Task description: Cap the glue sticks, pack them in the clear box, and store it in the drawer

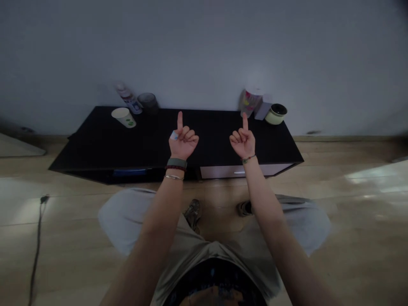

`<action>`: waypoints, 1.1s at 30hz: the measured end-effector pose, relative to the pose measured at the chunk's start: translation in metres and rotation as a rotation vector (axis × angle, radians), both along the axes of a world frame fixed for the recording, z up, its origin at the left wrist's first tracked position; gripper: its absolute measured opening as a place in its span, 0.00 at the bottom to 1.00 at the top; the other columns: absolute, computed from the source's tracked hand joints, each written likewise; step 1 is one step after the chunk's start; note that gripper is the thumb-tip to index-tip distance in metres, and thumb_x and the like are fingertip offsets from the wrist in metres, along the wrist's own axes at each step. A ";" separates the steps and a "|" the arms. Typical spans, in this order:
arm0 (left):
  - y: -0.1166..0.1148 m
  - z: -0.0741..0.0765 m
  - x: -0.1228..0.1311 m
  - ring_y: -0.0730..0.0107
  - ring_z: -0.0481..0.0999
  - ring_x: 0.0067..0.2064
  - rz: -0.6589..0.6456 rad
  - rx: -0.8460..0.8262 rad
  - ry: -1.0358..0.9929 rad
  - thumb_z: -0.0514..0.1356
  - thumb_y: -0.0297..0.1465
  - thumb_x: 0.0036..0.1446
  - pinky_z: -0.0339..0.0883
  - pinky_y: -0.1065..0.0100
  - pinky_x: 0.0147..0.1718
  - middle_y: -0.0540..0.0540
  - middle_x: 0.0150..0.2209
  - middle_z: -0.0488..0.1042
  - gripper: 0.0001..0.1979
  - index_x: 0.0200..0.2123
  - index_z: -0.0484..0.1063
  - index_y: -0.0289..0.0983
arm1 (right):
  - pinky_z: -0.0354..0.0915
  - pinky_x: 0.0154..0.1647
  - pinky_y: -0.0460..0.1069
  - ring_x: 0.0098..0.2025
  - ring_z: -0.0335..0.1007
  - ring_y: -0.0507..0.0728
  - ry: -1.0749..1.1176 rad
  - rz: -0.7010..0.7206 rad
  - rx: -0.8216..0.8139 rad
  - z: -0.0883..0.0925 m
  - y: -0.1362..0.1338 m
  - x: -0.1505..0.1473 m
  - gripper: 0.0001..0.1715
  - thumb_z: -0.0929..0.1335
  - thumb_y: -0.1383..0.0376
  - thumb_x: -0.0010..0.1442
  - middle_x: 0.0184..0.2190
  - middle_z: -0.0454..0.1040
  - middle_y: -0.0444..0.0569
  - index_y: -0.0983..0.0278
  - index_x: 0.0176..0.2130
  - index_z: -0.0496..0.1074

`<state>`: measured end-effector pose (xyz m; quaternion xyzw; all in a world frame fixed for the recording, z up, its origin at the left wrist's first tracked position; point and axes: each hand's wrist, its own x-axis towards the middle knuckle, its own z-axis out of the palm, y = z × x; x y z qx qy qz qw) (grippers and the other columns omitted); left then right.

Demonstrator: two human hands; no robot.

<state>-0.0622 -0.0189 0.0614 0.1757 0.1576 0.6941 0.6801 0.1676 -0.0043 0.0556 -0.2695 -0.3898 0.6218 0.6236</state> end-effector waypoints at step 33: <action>-0.029 0.015 0.010 0.78 0.51 0.16 -0.312 -0.114 0.196 0.43 0.37 0.71 0.52 0.73 0.19 0.57 0.16 0.46 0.24 0.32 0.74 0.37 | 0.51 0.22 0.45 0.19 0.42 0.50 0.023 -0.045 0.005 0.020 -0.027 -0.011 0.15 0.62 0.53 0.65 0.17 0.46 0.36 0.57 0.37 0.71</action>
